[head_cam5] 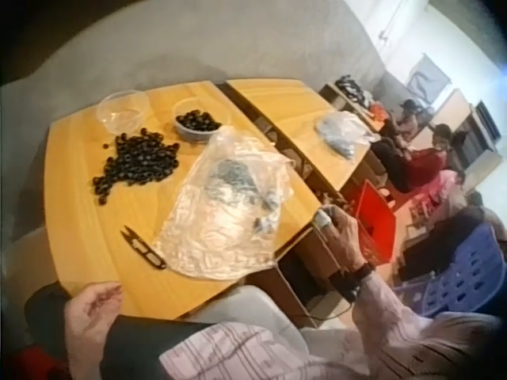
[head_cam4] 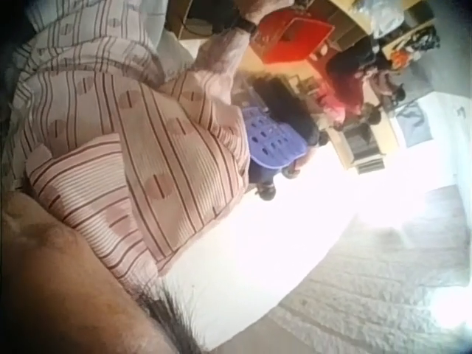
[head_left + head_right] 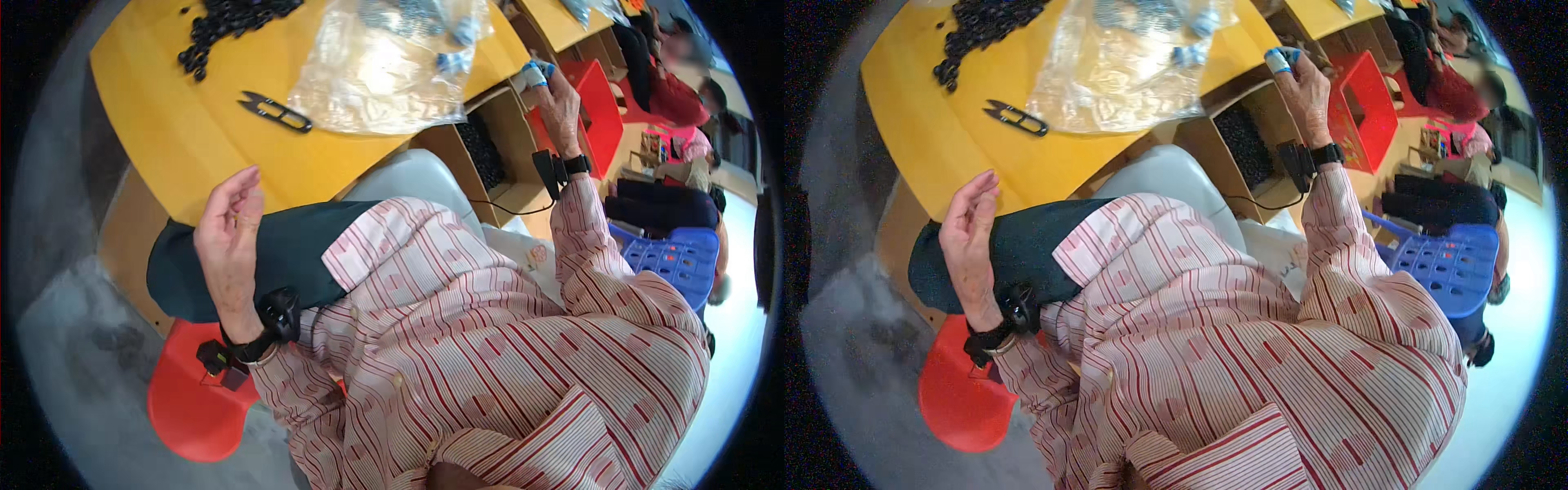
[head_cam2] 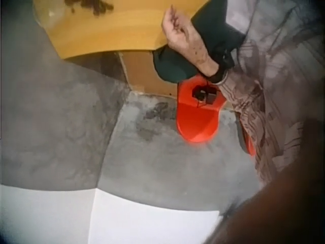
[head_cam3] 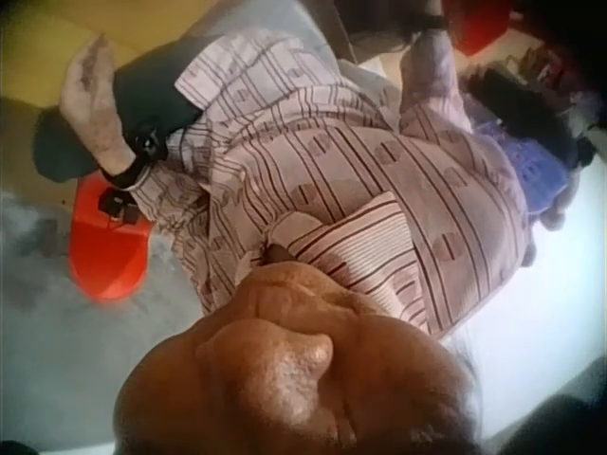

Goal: The person assembles small plastic parts by picking up components from the table and inserting small metal parts into them by hand.

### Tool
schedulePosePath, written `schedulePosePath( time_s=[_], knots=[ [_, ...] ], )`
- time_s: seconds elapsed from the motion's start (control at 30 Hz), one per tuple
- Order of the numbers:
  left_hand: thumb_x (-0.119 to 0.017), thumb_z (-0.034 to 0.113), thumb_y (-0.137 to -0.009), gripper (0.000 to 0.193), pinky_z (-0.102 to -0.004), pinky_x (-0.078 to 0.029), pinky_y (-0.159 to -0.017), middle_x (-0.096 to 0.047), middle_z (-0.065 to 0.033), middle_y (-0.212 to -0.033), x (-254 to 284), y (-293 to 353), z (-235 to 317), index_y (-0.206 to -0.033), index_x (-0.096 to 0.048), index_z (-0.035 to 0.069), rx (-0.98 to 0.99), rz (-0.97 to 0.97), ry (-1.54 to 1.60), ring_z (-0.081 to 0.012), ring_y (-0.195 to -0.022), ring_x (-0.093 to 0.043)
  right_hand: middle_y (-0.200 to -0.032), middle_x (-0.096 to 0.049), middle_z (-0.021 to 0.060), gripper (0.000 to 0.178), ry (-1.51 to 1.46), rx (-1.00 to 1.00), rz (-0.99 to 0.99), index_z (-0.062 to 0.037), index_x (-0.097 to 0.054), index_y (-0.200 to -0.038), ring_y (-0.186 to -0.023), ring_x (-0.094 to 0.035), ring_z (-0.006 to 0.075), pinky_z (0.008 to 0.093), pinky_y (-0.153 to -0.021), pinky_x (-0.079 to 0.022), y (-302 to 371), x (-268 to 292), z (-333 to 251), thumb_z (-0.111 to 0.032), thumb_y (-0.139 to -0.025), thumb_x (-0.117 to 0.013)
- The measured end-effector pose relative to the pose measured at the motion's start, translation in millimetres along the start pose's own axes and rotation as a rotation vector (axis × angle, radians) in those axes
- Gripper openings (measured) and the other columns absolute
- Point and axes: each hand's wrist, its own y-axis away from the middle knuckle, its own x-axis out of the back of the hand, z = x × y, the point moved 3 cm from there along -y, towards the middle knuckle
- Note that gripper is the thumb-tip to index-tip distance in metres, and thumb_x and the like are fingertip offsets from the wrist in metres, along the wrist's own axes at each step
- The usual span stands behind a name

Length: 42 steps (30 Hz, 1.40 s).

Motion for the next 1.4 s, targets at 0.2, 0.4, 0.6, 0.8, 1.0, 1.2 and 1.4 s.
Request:
schedulePosePath(
  time_s=[0.2,0.4,0.6,0.8,1.0,1.2,1.4],
  knots=[
    [-0.057,0.011,-0.088,0.025,-0.0220,-0.039,-0.085,-0.059,-0.0062,-0.100,-3,-1,6,-0.109,-0.058,-0.003,0.025,0.051,-0.014,-0.0111,-0.094,-0.052,-0.085,-0.065,0.0067,0.033,0.136,-0.383,-0.208,-0.0006,-0.059,-0.106,-0.077,-0.058,0.0116,0.0265,-0.070,-0.046,35,1,157,-0.024,-0.083,-0.059],
    [-0.058,0.012,-0.088,0.025,-0.0217,-0.039,-0.085,-0.060,-0.0059,-0.100,-4,-3,5,-0.108,-0.058,-0.003,0.059,0.051,0.009,-0.0107,-0.093,-0.053,-0.091,-0.065,0.0133,0.043,0.238,-0.469,-0.215,-0.0006,-0.058,-0.109,-0.081,-0.063,0.0216,0.0319,-0.071,-0.047,70,-3,194,-0.029,-0.078,-0.063],
    [-0.058,0.012,-0.088,0.024,-0.0203,-0.040,-0.082,-0.060,-0.0051,-0.099,-3,-4,3,-0.107,-0.058,-0.003,0.101,0.031,0.033,-0.0096,-0.090,-0.053,-0.090,-0.066,0.0094,0.029,-0.063,-0.158,0.227,-0.0044,-0.060,-0.108,-0.080,-0.061,0.0177,0.0290,-0.073,-0.048,22,-4,111,-0.019,-0.083,-0.058],
    [-0.054,0.013,-0.089,0.026,-0.0249,-0.041,-0.086,-0.060,-0.0088,-0.099,-7,-8,6,-0.108,-0.057,-0.004,0.164,-0.061,0.019,-0.0142,-0.092,-0.056,-0.092,-0.063,0.0074,0.026,-0.256,0.276,0.198,-0.0071,-0.061,-0.108,-0.081,-0.060,0.0151,0.0269,-0.074,-0.047,-35,-34,-53,-0.007,-0.082,-0.060],
    [-0.055,0.017,-0.088,0.029,-0.0252,-0.042,-0.083,-0.061,-0.0094,-0.097,-15,-24,29,-0.107,-0.057,-0.005,0.171,-0.154,-0.028,-0.0138,-0.089,-0.056,-0.089,-0.057,0.0082,0.036,-0.185,0.811,-0.204,-0.0084,-0.059,-0.106,-0.085,-0.058,0.0247,0.0325,-0.070,-0.047,-55,-108,-180,0.004,-0.072,-0.061],
    [-0.060,0.023,-0.086,0.030,-0.0217,-0.042,-0.076,-0.061,-0.0039,-0.090,-20,-46,32,-0.104,-0.059,-0.002,0.154,-0.198,0.265,-0.0084,-0.083,-0.053,-0.091,-0.058,0.0089,0.034,-0.108,0.994,-0.301,-0.0054,-0.052,-0.099,-0.090,-0.053,0.0306,0.0384,-0.073,-0.047,-73,-165,-234,0.001,-0.065,-0.056],
    [-0.060,0.027,-0.085,0.030,-0.0224,-0.041,-0.075,-0.062,-0.0043,-0.087,-33,-53,52,-0.099,-0.060,0.000,0.160,-0.217,0.432,-0.0090,-0.079,-0.054,-0.078,-0.050,0.0151,0.025,-0.209,1.047,-0.288,0.0014,-0.050,-0.093,-0.076,-0.049,0.0335,0.0400,-0.070,-0.040,-87,-181,-260,-0.005,-0.070,-0.057]
  ],
)
